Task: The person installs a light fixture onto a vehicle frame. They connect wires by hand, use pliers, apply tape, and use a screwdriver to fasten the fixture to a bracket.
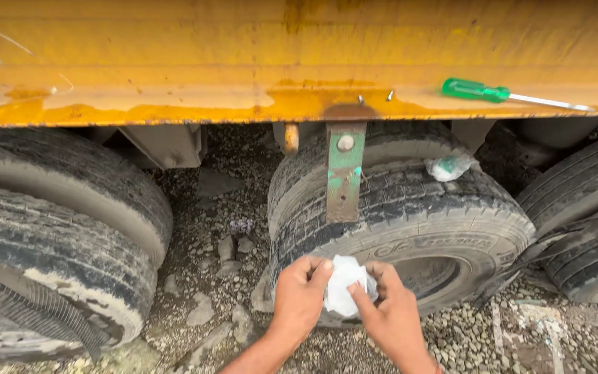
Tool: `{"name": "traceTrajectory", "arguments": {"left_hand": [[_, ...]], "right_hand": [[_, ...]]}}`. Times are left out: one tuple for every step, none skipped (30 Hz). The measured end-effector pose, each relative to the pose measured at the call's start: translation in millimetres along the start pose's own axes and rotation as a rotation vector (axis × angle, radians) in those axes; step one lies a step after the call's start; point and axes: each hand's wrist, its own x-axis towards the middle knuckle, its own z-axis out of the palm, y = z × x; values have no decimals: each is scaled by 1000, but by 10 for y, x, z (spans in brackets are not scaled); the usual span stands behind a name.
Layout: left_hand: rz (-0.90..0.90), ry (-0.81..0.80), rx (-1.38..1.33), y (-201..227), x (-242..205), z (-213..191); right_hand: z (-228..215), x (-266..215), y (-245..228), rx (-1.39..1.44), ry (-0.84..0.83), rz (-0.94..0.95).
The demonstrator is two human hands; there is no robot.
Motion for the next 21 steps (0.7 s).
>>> {"name": "traceTrajectory", "arguments": {"left_hand": [[-22, -5, -69, 64, -19, 7], [-38, -9, -138, 125, -12, 19], [-54, -13, -208, 172, -33, 20], [-20, 30, -149, 213, -49, 17], [14, 73, -90, 244, -71, 12], [50, 113, -31, 265, -82, 10], [49, 128, -4, 270, -94, 8], [39, 140, 24, 247, -130, 4], [30, 152, 53, 208, -156, -1], [49, 169, 75, 161, -152, -4], [67, 186, 97, 108, -123, -8], [86, 205, 119, 49, -105, -11], [1, 213, 122, -10, -80, -4], [-83, 223, 124, -64, -25, 8], [-166, 233, 126, -119, 4, 16], [-151, 212, 75, -170, 8, 23], [-135, 191, 23, -215, 1, 28], [-121, 171, -29, -255, -13, 35], [-127, 100, -86, -287, -37, 39], [-134, 31, -142, -308, -77, 36], [-140, -38, -197, -320, -107, 31]], "right_hand": [[-37, -4, -30, 12, -8, 7], [-56, -9, -54, 25, -13, 8], [-56, -35, -70, 8, 14, -7], [-58, -39, -80, -9, 46, -28], [-61, -49, -80, -26, 77, -48], [-57, -47, -76, 16, 80, -80], [-49, -43, -68, 58, 84, -112], [-44, -72, -52, 98, 86, -136], [-35, -88, -38, 113, 78, -84], [-22, -90, -29, 126, 71, -32], [-17, -102, -22, 140, 64, 20], [-22, -121, -20, 111, 65, -3], [-25, -144, -20, 81, 65, -28], [-22, -164, -23, 52, 64, -54], [-11, -196, -31, 34, 44, -70], [2, -219, -46, 15, 25, -90], [8, -237, -61, -4, 6, -110], [-8, -243, -71, -40, 1, -185], [-33, -242, -79, -76, -4, -261], [-44, -237, -88, -110, -10, -337], [-52, -232, -97, -123, -48, -365]]}}
